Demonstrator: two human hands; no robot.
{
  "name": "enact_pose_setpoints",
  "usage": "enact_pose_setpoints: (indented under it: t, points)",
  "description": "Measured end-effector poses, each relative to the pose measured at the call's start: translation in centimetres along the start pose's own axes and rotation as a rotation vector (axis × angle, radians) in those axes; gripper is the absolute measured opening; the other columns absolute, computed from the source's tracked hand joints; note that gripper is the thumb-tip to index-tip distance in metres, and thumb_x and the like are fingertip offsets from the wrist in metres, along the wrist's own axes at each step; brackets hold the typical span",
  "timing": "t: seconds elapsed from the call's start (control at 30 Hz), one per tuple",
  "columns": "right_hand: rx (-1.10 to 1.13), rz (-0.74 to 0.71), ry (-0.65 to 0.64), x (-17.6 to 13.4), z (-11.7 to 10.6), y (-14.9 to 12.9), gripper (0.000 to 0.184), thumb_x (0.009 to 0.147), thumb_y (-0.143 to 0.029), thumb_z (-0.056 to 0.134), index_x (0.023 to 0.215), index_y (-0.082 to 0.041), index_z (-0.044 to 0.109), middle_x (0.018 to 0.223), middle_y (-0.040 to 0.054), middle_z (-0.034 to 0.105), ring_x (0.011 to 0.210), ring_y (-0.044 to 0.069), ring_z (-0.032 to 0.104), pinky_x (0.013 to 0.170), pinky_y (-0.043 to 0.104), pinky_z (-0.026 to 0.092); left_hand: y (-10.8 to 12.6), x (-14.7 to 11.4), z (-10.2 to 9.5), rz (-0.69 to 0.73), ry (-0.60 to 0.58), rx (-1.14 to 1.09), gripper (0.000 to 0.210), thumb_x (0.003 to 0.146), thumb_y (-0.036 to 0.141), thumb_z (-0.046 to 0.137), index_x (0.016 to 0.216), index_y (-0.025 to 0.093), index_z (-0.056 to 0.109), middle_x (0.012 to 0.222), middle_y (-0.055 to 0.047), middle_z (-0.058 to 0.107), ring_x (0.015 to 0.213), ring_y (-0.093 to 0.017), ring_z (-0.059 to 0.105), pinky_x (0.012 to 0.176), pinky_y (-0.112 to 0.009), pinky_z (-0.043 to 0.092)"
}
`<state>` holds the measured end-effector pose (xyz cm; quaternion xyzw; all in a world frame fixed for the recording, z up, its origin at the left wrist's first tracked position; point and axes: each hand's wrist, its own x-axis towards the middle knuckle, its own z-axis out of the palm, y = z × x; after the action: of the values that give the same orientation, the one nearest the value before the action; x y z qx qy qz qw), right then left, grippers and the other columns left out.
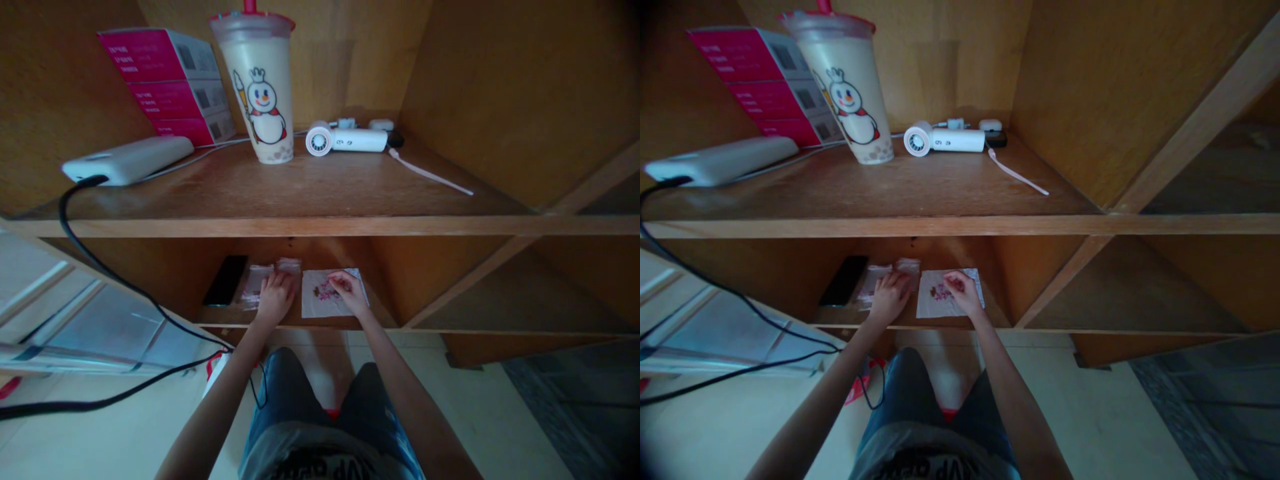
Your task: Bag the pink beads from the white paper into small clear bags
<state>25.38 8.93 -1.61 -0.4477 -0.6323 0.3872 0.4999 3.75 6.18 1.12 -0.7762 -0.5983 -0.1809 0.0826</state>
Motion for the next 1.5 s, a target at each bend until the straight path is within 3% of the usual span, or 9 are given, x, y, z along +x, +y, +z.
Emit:
enact_pose_setpoints:
  t: [0.23, 0.37, 0.5, 0.6, 0.73, 0.97, 1.17, 1.33, 1.5]
  points:
    - [0.017, 0.021, -0.008, 0.0, 0.0, 0.2, 0.015, 0.075, -0.034, 0.058, 0.080, -0.022, 0.063, 0.073, 0.0013, 0.061, 0.069, 0.016, 0.056, 0.062, 0.027, 0.043, 0.5, 0.3, 1.5, -0.031, -0.054, 0.015, 0.021, 0.085, 0.025, 0.042, 0.086, 0.020, 0.063, 0.090, -0.008, 0.063, 0.089, -0.026, 0.053, 0.078, -0.038, 0.035]
    - [0.000, 0.015, -0.001, 0.0, 0.0, 0.2, 0.015, 0.075, -0.034, 0.057, 0.079, -0.021, 0.063, 0.075, 0.0016, 0.062, 0.069, 0.015, 0.056, 0.063, 0.027, 0.043, 0.3, 0.2, 1.9, -0.046, -0.049, -0.012, 0.022, 0.085, 0.023, 0.041, 0.094, 0.020, 0.061, 0.087, -0.008, 0.064, 0.087, -0.025, 0.054, 0.077, -0.036, 0.035]
    - [0.001, 0.019, -0.006, 0.1, 0.0, 0.2, 0.013, 0.075, -0.033, 0.057, 0.079, -0.022, 0.063, 0.076, 0.0014, 0.062, 0.069, 0.016, 0.056, 0.064, 0.027, 0.043, 0.4, -0.1, 2.3, -0.066, 0.015, -0.016, 0.022, 0.083, 0.020, 0.044, 0.098, 0.020, 0.060, 0.084, -0.008, 0.064, 0.085, -0.024, 0.055, 0.075, -0.035, 0.035]
    - [-0.012, 0.022, -0.007, 0.1, 0.0, 0.3, 0.012, 0.075, -0.032, 0.057, 0.078, -0.023, 0.063, 0.074, 0.0010, 0.062, 0.068, 0.016, 0.056, 0.064, 0.028, 0.044, 0.6, -0.4, 2.3, -0.057, 0.130, -0.066, 0.020, 0.084, 0.020, 0.044, 0.095, 0.020, 0.060, 0.083, -0.008, 0.064, 0.084, -0.024, 0.054, 0.073, -0.035, 0.036]
    - [-0.050, 0.012, 0.020, 0.2, 0.0, 0.3, 0.014, 0.076, -0.034, 0.056, 0.082, -0.023, 0.063, 0.077, 0.0013, 0.063, 0.070, 0.017, 0.056, 0.067, 0.030, 0.045, 1.3, -0.4, 1.7, 0.009, 0.267, -0.298, 0.014, 0.084, 0.022, 0.046, 0.093, 0.021, 0.057, 0.082, -0.005, 0.062, 0.083, -0.021, 0.053, 0.074, -0.034, 0.038]
    - [-0.097, -0.040, 0.030, 0.1, 0.0, 0.5, 0.042, 0.079, -0.037, 0.055, 0.119, -0.026, 0.050, 0.103, 0.0040, 0.061, 0.089, 0.018, 0.056, 0.084, 0.035, 0.042, 4.0, 1.5, 2.6, -0.068, 0.380, -0.944, 0.025, 0.088, 0.022, 0.037, 0.113, 0.020, 0.038, 0.092, -0.005, 0.051, 0.086, -0.013, 0.053, 0.079, -0.029, 0.044]
    - [-0.151, -0.068, 0.006, 0.0, 0.0, 0.2, 0.018, 0.081, -0.037, 0.051, 0.087, -0.024, 0.062, 0.089, 0.0026, 0.064, 0.088, 0.018, 0.056, 0.084, 0.034, 0.042, 4.9, 2.4, 4.0, -0.261, 0.279, -1.078, 0.030, 0.089, 0.031, 0.035, 0.116, 0.020, 0.037, 0.089, -0.003, 0.050, 0.072, -0.010, 0.052, 0.067, -0.024, 0.045]
    - [-0.131, -0.009, 0.052, 0.1, 0.0, 0.2, 0.019, 0.080, -0.040, 0.052, 0.074, -0.022, 0.057, 0.076, 0.0015, 0.061, 0.074, 0.017, 0.057, 0.072, 0.031, 0.044, 4.7, 2.2, 4.0, -0.389, 0.289, -1.084, 0.035, 0.088, 0.039, 0.037, 0.116, 0.019, 0.040, 0.094, -0.006, 0.055, 0.075, -0.012, 0.055, 0.069, -0.026, 0.045]
    - [-0.061, 0.039, 0.101, 0.1, -0.1, 0.4, 0.021, 0.079, -0.042, 0.052, 0.073, -0.023, 0.053, 0.071, 0.0004, 0.058, 0.066, 0.016, 0.055, 0.066, 0.029, 0.044, 4.6, 1.9, 4.0, -0.374, 0.267, -1.132, 0.039, 0.081, 0.041, 0.052, 0.112, 0.018, 0.047, 0.096, -0.006, 0.059, 0.084, -0.015, 0.057, 0.075, -0.027, 0.046]
